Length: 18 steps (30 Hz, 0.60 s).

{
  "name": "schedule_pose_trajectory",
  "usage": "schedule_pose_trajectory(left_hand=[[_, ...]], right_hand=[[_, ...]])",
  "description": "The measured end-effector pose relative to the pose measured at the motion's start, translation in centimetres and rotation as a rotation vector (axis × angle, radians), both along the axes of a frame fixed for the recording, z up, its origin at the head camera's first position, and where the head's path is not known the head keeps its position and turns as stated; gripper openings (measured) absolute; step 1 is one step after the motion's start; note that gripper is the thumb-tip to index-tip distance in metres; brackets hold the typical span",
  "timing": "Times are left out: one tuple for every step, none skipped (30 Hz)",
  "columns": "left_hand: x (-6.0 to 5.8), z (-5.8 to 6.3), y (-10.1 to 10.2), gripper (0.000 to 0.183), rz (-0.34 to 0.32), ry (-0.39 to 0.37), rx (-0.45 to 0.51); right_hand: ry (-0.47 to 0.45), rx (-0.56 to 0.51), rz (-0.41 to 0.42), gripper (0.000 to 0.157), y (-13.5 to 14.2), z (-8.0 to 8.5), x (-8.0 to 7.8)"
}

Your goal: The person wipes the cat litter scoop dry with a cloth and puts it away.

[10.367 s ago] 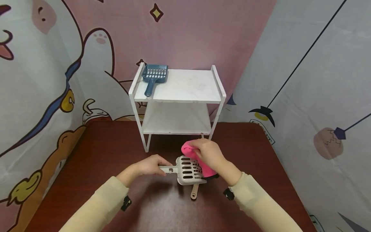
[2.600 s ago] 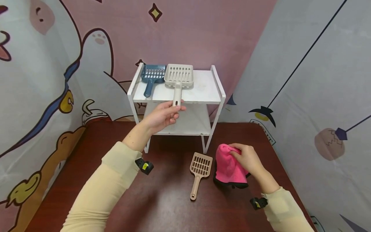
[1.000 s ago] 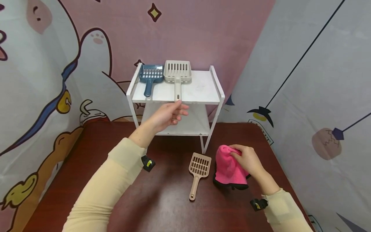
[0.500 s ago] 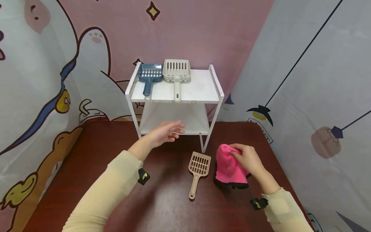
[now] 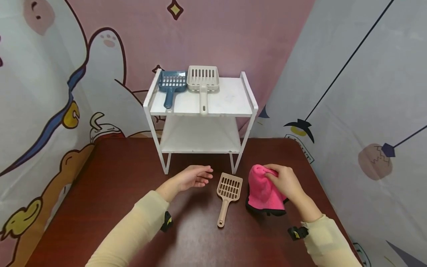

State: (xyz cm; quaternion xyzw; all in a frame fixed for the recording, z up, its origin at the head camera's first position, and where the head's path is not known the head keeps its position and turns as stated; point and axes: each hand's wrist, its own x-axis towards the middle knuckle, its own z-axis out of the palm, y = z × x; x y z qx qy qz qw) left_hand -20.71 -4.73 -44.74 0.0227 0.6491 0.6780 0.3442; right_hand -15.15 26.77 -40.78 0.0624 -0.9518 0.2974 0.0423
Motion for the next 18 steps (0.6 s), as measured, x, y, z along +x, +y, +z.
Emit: schedule_pose_trajectory(left_hand=[[0.2, -0.5, 0.1, 0.041, 0.002, -0.007, -0.004], [0.3, -1.1, 0.3, 0.041, 0.005, -0.015, -0.011], [0.5, -1.7, 0.4, 0.042, 0.003, -0.019, -0.019], [0.7, -2.2, 0.6, 0.043, -0.001, -0.021, -0.031], [0.9, -2.7, 0.8, 0.044, -0.006, -0.021, -0.044], [1.1, -3.2, 1.0, 0.045, -0.012, -0.021, -0.057], [1.3, -3.7, 1.2, 0.046, -0.017, -0.019, -0.070], [1.5, -4.2, 1.3, 0.045, -0.019, -0.016, -0.083], [1.7, -4.6, 1.5, 0.045, -0.022, -0.008, -0.094], [1.9, -5.0, 1.7, 0.044, -0.020, -0.006, -0.104], [2.0, -5.4, 1.9, 0.043, -0.017, -0.004, -0.111], [2.2, -5.8, 2.0, 0.043, -0.014, -0.003, -0.119], [2.4, -6.2, 2.1, 0.042, -0.010, -0.005, -0.128], [2.6, -6.6, 2.2, 0.043, -0.009, -0.008, -0.137], [2.9, -6.9, 2.3, 0.045, -0.011, -0.017, -0.143], [3.1, -7.3, 2.4, 0.047, -0.016, -0.027, -0.149], [3.3, -7.6, 2.4, 0.049, -0.024, -0.035, -0.153], [3.5, -7.9, 2.4, 0.051, -0.032, -0.050, -0.155]], right_hand=[[0.000, -0.001, -0.001, 0.028, 0.0, 0.0, 0.0], [-0.001, -0.002, -0.001, 0.028, 0.0, 0.0, 0.0], [-0.002, -0.003, -0.001, 0.028, 0.0, 0.0, 0.0], [-0.001, -0.002, -0.001, 0.028, 0.0, 0.0, 0.0], [0.000, -0.002, -0.001, 0.028, 0.0, -0.1, -0.1], [0.002, -0.001, -0.001, 0.027, 0.0, -0.1, -0.1], [0.004, 0.001, 0.000, 0.027, 0.0, -0.2, -0.1], [0.005, 0.002, 0.000, 0.028, 0.0, -0.2, -0.1], [0.005, 0.001, 0.000, 0.028, -0.1, -0.2, -0.1], [0.007, 0.001, -0.001, 0.028, -0.1, -0.3, -0.1], [0.008, -0.001, -0.001, 0.028, -0.1, -0.3, -0.1], [0.008, -0.001, -0.002, 0.028, -0.1, -0.3, -0.1], [0.010, 0.000, -0.002, 0.027, -0.2, -0.4, -0.1], [0.011, 0.000, -0.002, 0.027, -0.2, -0.4, -0.1], [0.011, 0.001, -0.002, 0.027, -0.2, -0.4, -0.1], [0.012, 0.002, -0.002, 0.027, -0.2, -0.4, -0.1], [0.012, 0.004, -0.003, 0.027, -0.2, -0.4, 0.0], [0.010, 0.005, -0.003, 0.028, -0.2, -0.4, 0.0]])
